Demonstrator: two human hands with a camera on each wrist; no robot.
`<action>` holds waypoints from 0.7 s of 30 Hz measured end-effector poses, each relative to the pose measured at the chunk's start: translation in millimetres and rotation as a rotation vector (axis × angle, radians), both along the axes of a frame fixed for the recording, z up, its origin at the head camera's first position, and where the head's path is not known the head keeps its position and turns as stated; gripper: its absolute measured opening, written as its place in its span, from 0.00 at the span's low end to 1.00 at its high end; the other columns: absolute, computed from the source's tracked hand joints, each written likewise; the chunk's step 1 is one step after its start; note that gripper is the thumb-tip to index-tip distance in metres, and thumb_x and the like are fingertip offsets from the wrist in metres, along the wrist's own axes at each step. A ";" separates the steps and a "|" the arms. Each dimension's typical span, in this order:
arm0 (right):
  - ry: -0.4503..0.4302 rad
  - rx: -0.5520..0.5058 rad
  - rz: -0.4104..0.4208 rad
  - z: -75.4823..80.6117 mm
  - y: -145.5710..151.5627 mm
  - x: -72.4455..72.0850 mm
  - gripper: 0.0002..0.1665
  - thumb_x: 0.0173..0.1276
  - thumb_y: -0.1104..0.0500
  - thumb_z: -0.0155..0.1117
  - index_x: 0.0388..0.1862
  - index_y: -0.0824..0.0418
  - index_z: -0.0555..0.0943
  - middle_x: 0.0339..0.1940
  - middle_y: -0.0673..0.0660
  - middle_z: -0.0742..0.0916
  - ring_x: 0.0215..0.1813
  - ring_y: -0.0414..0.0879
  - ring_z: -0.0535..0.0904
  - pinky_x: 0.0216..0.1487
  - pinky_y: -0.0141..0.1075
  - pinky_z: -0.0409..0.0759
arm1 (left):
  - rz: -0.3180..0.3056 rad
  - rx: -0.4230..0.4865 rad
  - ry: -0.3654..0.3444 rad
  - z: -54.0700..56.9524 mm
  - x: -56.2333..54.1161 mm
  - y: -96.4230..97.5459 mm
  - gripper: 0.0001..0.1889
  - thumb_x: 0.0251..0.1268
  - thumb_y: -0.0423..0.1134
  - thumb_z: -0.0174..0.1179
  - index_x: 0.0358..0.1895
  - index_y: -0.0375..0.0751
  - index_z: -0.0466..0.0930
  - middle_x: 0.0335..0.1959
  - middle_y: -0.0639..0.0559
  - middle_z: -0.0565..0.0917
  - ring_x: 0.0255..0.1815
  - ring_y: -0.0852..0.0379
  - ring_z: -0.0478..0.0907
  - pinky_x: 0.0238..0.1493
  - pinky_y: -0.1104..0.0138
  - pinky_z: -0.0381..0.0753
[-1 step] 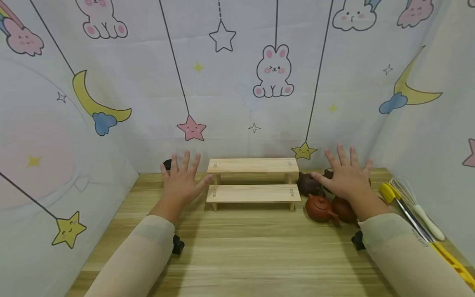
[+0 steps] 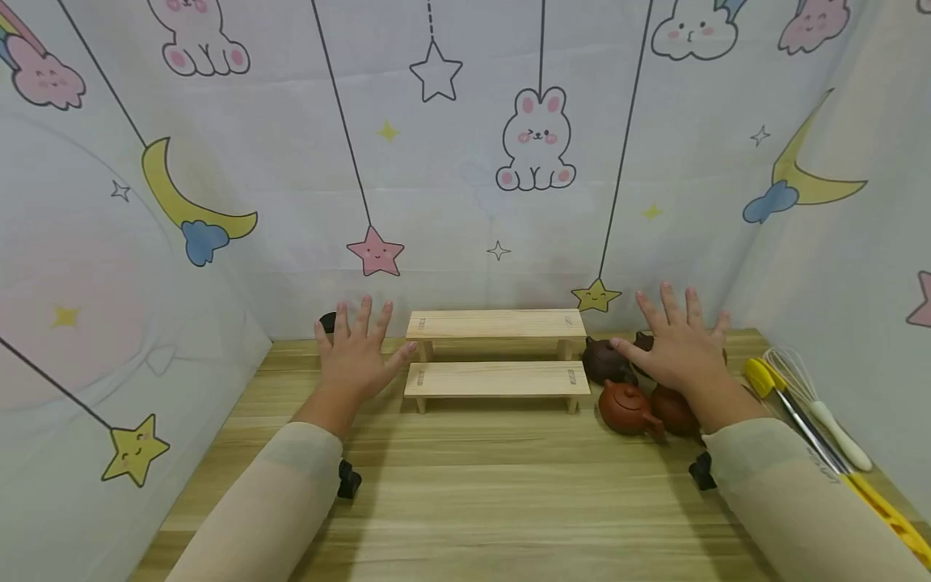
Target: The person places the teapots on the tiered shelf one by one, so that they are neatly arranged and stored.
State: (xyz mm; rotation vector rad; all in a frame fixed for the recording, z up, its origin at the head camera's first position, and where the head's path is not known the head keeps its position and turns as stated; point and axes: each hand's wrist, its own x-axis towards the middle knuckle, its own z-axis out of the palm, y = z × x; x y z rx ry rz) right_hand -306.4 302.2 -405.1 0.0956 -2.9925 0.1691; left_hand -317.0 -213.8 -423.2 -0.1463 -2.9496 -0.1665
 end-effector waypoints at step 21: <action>0.042 -0.083 0.015 -6.1 12.1 24.7 0.60 0.73 0.15 0.41 0.92 0.43 0.44 0.92 0.64 0.45 0.89 0.74 0.34 0.76 0.84 0.32 | 0.021 0.253 -0.004 -8.4 7.7 -4.6 0.46 0.79 0.77 0.30 0.90 0.60 0.35 0.92 0.43 0.43 0.91 0.30 0.32 0.80 0.23 0.28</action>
